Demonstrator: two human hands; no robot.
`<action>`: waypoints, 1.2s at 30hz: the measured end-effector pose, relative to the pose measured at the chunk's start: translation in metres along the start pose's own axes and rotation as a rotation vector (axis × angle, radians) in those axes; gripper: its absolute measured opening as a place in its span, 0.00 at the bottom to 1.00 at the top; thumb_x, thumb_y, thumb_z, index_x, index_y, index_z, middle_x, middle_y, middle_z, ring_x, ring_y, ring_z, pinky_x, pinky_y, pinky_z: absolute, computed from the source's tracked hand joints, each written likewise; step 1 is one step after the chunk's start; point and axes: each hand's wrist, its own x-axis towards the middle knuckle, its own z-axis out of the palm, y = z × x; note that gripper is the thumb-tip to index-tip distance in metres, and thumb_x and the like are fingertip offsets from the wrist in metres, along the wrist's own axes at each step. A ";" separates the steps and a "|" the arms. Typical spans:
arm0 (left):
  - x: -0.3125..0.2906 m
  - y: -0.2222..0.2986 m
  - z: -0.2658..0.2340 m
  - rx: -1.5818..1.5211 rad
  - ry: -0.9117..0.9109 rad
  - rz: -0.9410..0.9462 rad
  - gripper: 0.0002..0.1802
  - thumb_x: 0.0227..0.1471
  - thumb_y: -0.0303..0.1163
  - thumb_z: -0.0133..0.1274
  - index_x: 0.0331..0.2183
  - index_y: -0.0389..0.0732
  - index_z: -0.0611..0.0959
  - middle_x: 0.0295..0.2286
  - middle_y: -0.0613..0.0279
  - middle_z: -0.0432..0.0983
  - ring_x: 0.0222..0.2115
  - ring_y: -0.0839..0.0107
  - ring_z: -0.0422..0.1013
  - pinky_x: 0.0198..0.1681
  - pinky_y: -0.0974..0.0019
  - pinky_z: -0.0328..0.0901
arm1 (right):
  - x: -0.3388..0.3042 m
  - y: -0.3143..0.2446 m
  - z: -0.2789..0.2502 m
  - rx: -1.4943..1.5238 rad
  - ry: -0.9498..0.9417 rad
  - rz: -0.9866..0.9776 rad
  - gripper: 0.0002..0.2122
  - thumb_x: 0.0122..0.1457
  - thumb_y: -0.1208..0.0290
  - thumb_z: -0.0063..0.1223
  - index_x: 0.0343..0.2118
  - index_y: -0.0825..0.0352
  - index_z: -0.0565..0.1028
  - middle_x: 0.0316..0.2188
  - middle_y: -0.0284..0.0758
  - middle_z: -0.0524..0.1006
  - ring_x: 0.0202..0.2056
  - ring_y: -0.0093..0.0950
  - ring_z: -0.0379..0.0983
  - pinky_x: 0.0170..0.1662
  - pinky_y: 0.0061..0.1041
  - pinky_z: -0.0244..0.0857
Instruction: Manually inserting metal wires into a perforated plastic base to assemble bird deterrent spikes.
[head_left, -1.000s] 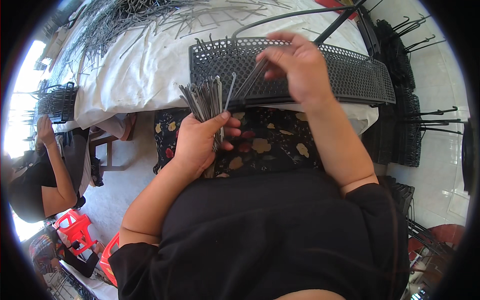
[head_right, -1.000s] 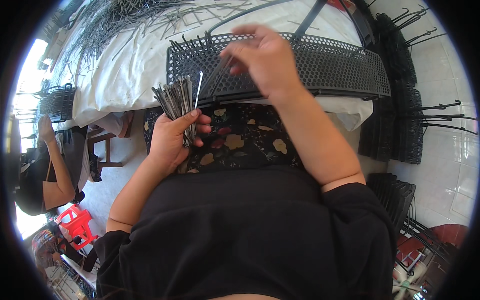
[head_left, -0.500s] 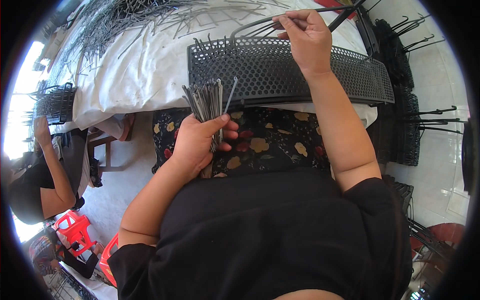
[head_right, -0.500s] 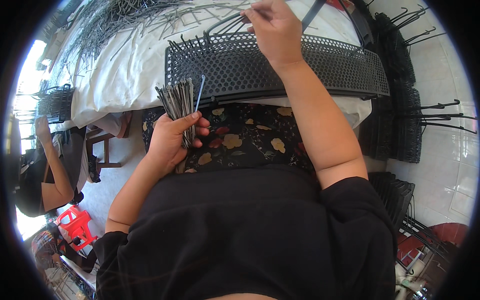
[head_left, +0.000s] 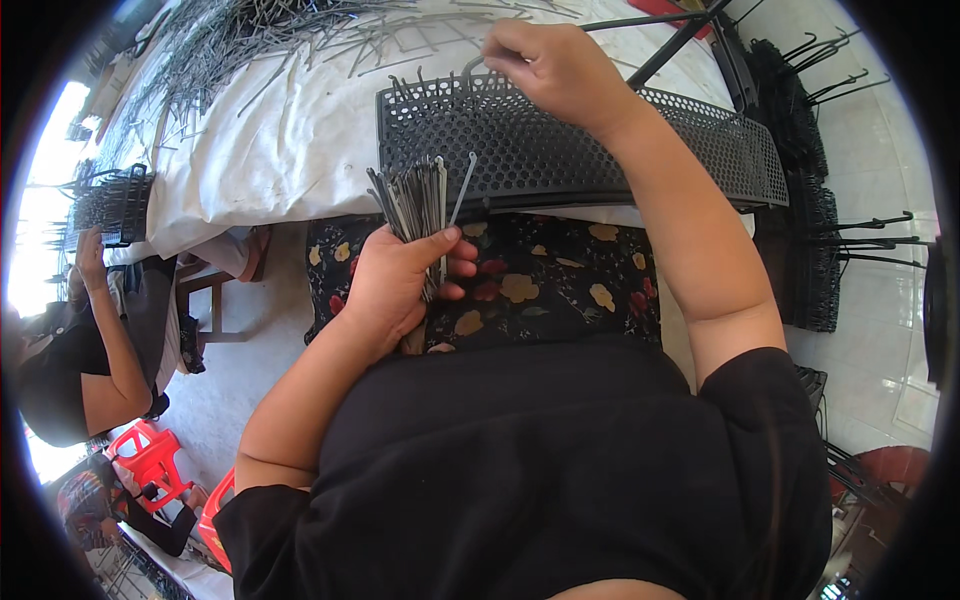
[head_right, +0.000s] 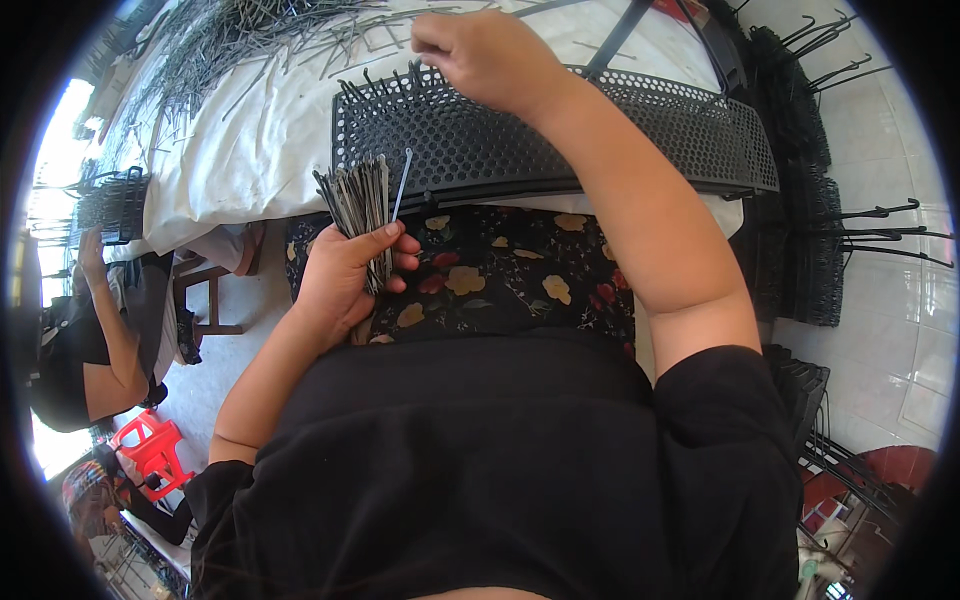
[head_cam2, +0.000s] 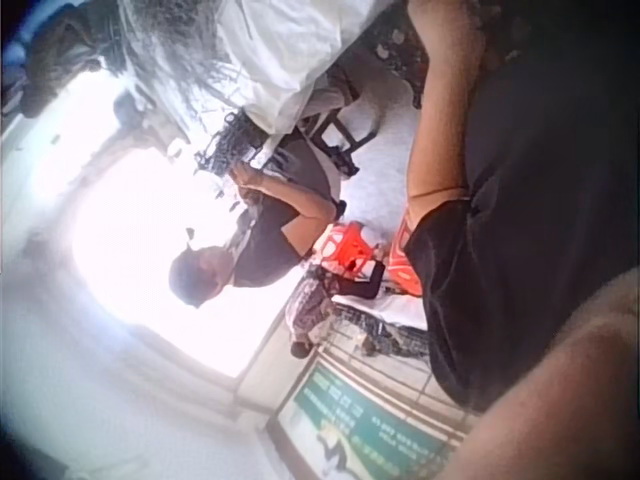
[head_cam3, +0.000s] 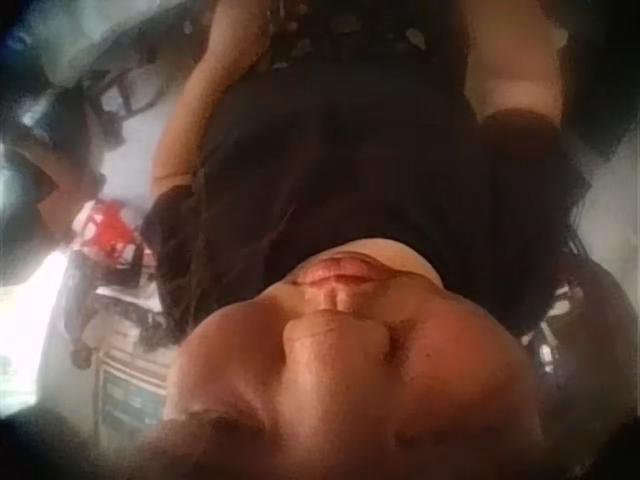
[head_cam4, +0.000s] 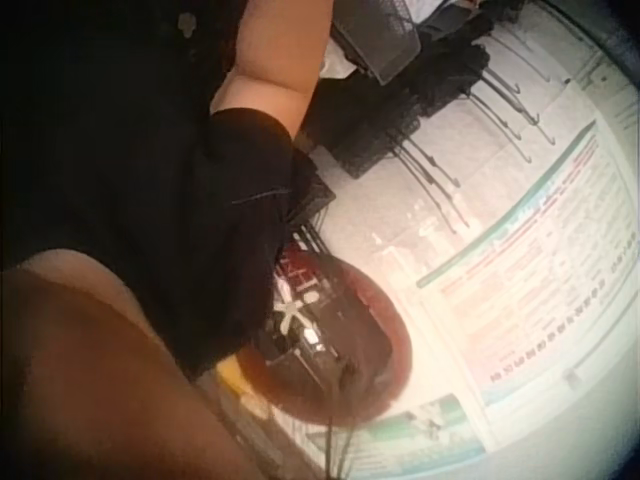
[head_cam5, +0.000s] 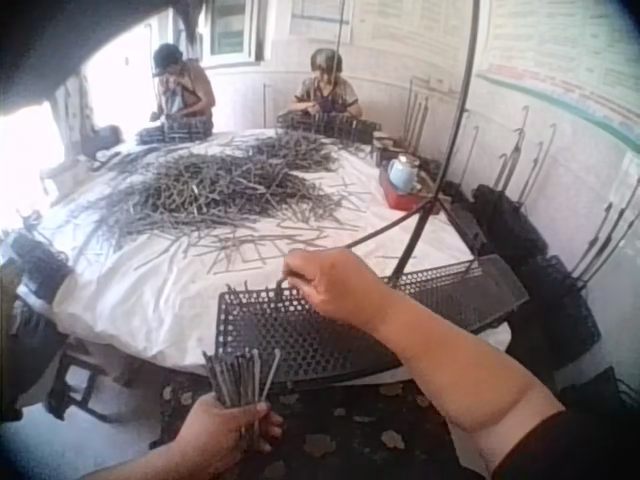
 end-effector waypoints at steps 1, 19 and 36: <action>0.000 0.000 0.000 -0.001 0.001 0.002 0.08 0.55 0.29 0.54 0.34 0.34 0.79 0.27 0.56 0.79 0.25 0.71 0.76 0.21 0.71 0.69 | 0.002 -0.001 0.004 -0.003 0.023 -0.026 0.04 0.56 0.74 0.56 0.33 0.68 0.75 0.27 0.35 0.79 0.29 0.28 0.77 0.33 0.22 0.68; 0.002 -0.001 -0.002 0.046 0.001 0.004 0.07 0.56 0.29 0.53 0.33 0.35 0.79 0.27 0.56 0.79 0.24 0.72 0.75 0.21 0.72 0.67 | -0.004 0.014 0.017 0.050 0.177 0.021 0.08 0.57 0.71 0.57 0.37 0.67 0.78 0.28 0.37 0.80 0.28 0.26 0.77 0.34 0.21 0.69; -0.001 -0.004 -0.002 0.025 0.023 0.042 0.07 0.55 0.30 0.53 0.33 0.36 0.80 0.27 0.58 0.79 0.24 0.74 0.74 0.20 0.72 0.65 | -0.030 -0.020 0.000 0.161 0.218 0.293 0.10 0.56 0.68 0.57 0.38 0.67 0.79 0.29 0.35 0.81 0.27 0.25 0.78 0.30 0.21 0.70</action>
